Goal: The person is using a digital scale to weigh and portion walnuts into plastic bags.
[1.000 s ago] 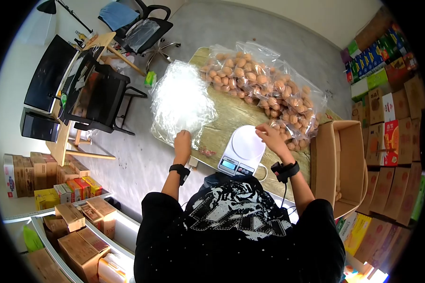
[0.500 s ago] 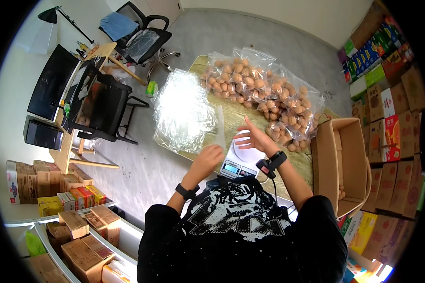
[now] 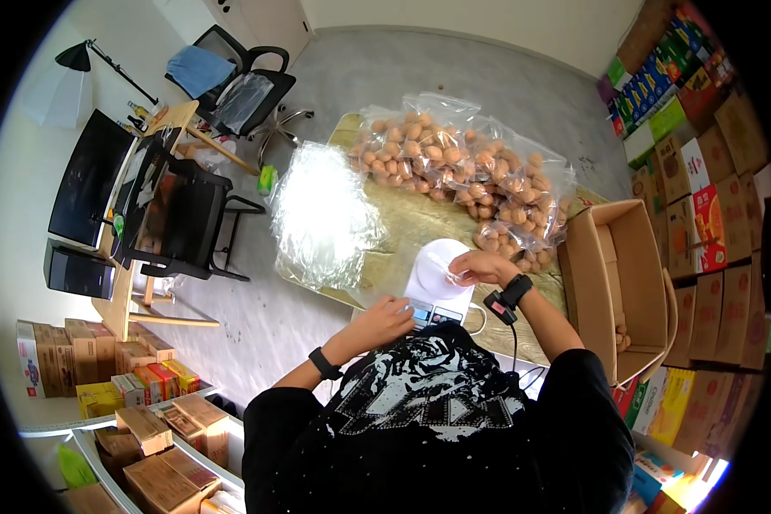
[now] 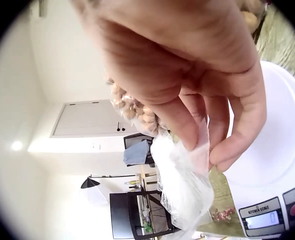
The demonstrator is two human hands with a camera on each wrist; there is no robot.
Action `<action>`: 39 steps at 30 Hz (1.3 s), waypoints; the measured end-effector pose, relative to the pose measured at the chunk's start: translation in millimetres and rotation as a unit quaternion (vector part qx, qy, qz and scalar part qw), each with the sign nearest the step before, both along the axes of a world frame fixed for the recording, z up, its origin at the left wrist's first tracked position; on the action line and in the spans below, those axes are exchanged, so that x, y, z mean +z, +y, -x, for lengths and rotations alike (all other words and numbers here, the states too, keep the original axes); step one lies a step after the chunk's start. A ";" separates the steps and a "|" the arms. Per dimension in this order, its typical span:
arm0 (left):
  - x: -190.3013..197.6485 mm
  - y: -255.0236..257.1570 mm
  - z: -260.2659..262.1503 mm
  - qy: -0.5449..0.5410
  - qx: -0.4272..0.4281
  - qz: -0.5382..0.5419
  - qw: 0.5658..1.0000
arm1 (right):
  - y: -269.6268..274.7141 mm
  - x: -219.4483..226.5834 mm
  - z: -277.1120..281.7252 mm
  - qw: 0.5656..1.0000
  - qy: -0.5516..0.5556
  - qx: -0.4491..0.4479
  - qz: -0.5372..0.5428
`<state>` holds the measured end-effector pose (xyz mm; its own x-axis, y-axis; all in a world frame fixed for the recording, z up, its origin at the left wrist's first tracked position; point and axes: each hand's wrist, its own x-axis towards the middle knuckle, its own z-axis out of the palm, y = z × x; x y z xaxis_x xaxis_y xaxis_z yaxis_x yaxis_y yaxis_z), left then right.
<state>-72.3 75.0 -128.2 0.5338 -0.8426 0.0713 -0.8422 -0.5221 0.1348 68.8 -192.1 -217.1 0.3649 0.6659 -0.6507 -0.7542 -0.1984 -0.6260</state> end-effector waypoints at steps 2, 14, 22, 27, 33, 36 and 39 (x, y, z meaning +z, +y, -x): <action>-1.2 7.8 -2.4 0.033 0.060 -0.028 0.997 | -7.2 20.3 6.4 0.997 -0.063 -0.001 0.037; 5.1 -69.6 -56.5 0.436 0.299 0.474 0.705 | 14.6 121.9 59.9 0.872 -0.472 -0.094 0.094; -5.8 -84.9 -65.0 0.371 0.373 0.452 0.720 | 6.4 101.8 74.0 0.829 -0.489 -0.218 0.165; 22.6 -104.3 -69.2 0.232 0.400 0.368 0.807 | 12.4 118.6 66.7 0.783 -0.523 -0.232 0.242; 33.2 -125.1 -69.4 0.207 0.403 0.321 0.832 | 18.2 122.1 52.2 0.774 -0.538 -0.197 0.268; 27.0 -141.0 -66.8 0.211 0.429 0.402 0.780 | 11.5 125.6 55.8 0.765 -0.545 -0.205 0.275; 22.7 -159.2 -64.0 0.157 0.434 0.384 0.800 | -0.8 127.9 60.9 0.749 -0.553 -0.211 0.297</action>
<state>-8.3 -84.2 -105.5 0.9871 0.0819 0.1373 -0.0696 -0.5531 0.8302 8.0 -193.0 -89.2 0.9962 0.0519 0.0701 0.0872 -0.5797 -0.8101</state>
